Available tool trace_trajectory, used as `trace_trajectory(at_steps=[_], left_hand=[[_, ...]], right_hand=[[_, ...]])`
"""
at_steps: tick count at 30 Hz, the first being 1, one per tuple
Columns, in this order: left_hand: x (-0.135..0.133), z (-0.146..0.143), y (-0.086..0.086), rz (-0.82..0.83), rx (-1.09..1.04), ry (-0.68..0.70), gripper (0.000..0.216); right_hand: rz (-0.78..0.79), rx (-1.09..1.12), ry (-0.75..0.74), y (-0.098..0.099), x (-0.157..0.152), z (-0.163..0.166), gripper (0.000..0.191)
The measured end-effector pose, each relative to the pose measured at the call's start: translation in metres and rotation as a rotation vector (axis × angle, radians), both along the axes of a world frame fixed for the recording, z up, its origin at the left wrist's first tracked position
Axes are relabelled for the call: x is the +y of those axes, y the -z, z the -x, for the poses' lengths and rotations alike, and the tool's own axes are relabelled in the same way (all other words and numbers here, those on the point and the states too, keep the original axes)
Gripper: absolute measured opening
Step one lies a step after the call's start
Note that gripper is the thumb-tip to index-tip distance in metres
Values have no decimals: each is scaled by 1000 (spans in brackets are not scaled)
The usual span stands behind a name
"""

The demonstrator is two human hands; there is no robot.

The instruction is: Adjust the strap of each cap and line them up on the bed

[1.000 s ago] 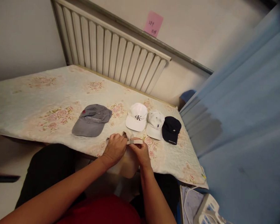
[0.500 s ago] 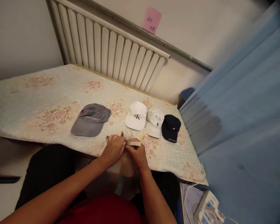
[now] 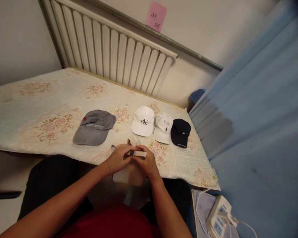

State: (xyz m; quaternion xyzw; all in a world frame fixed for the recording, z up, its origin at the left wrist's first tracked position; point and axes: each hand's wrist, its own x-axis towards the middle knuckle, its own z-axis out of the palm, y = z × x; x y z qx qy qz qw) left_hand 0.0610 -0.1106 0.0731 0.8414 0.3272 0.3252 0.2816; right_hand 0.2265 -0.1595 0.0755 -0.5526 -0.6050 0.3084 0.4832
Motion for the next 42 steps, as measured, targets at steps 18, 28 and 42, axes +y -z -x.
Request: trace_trajectory(at_steps=[18,28,42], left_hand=[[7,1,15,32,-13,-65,25],[5,3,24,-21,11,-124,30],[1,6,21,142,-97,-65,20]], right_hand=[[-160,-536,210,31,-11,-6,35],[-230,-512,251,37,-11,-3,33],[-112,-340,247,27,-13,-1,29]])
